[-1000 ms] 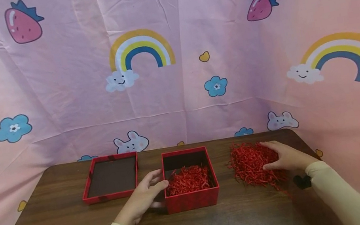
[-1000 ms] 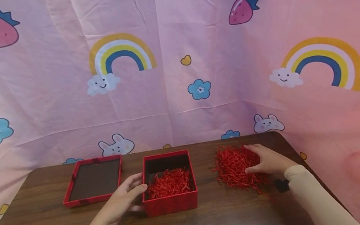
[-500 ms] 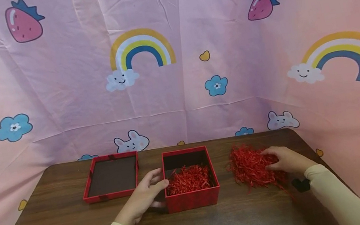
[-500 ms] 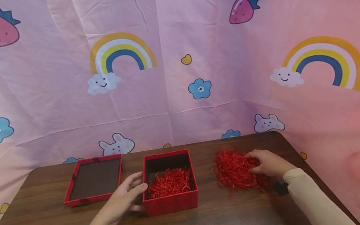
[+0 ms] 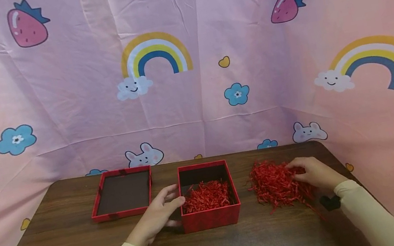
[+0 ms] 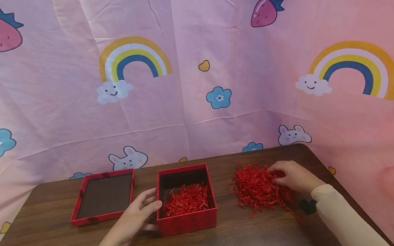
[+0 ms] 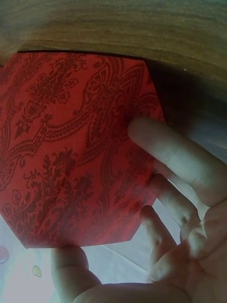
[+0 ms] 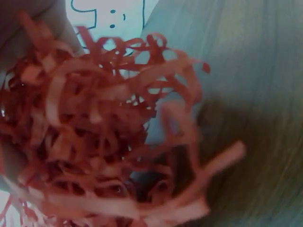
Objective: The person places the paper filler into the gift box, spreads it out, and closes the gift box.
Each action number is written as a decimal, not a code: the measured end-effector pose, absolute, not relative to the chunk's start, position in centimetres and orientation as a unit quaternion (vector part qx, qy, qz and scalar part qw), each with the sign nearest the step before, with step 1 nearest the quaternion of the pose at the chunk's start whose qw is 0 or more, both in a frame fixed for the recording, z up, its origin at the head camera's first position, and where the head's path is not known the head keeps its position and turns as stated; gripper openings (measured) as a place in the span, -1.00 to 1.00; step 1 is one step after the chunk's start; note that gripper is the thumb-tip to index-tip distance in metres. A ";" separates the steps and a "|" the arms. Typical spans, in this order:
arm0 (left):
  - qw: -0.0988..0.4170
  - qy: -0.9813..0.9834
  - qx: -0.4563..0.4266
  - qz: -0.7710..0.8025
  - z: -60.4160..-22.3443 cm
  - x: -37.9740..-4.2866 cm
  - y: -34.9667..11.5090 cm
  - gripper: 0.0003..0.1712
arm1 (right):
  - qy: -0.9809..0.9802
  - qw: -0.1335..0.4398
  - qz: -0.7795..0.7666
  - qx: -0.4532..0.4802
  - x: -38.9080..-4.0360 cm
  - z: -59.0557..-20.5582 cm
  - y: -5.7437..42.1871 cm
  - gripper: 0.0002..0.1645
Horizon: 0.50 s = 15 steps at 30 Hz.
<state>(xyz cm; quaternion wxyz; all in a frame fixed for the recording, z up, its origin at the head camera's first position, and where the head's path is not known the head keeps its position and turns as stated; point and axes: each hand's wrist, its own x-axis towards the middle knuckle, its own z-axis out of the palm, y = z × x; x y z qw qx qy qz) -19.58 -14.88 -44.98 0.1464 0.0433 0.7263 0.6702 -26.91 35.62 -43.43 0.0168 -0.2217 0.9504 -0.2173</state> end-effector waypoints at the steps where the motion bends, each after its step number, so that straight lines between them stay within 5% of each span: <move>1: 0.146 0.726 0.041 0.671 -45.0 -19.6 -14.8 -0.21 | 0.950 0.015 -0.220 -0.222 -26.9 -43.3 35.6 -0.67; 15: 0.144 0.727 0.039 0.670 -45.1 -19.7 -14.9 -0.20 | 0.947 -0.027 -0.219 -0.234 -26.2 -40.7 35.1 -0.66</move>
